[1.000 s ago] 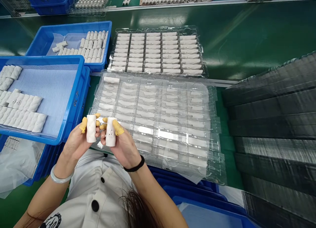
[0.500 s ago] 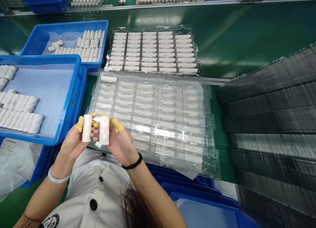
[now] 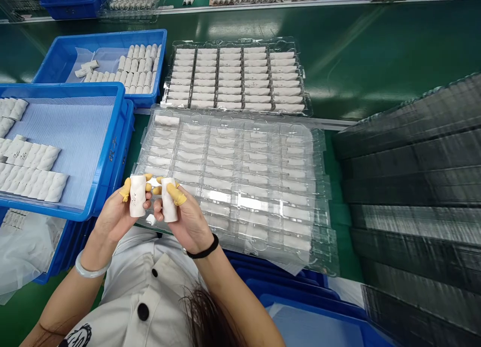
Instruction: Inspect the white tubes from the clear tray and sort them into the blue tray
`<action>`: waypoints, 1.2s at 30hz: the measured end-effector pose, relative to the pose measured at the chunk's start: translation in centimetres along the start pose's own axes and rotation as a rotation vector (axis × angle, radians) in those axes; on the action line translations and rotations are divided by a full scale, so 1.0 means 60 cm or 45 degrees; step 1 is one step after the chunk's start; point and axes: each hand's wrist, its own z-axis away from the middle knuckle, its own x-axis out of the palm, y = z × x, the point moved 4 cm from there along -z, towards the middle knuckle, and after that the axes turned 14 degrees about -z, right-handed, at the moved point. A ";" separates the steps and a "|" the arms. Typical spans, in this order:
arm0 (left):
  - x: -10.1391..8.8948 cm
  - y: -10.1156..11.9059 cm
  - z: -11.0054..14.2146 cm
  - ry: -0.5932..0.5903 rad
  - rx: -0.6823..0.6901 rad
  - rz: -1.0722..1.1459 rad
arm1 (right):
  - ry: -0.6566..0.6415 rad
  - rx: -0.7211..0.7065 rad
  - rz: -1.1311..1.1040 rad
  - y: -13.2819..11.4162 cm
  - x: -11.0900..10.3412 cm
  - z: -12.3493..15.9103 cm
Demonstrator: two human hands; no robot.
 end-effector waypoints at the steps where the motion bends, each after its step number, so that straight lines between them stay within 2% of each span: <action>1: 0.000 0.000 0.000 0.020 -0.009 0.003 | -0.006 0.012 0.000 0.000 0.002 0.000; 9: 0.001 -0.004 -0.001 0.009 -0.030 0.019 | -0.016 0.099 -0.028 0.002 0.009 0.000; 19: 0.001 -0.004 0.000 -0.017 0.040 -0.005 | -0.011 0.104 -0.054 0.003 0.008 -0.002; 25: -0.005 -0.004 -0.003 0.120 0.020 0.022 | 0.100 0.066 -0.098 -0.002 0.007 0.002; 31: 0.004 -0.006 -0.002 0.005 0.016 0.043 | 0.048 -0.013 -0.060 -0.002 -0.006 0.001; 36: 0.001 -0.008 -0.003 0.011 0.019 0.049 | 0.052 -0.052 -0.009 -0.004 -0.011 0.001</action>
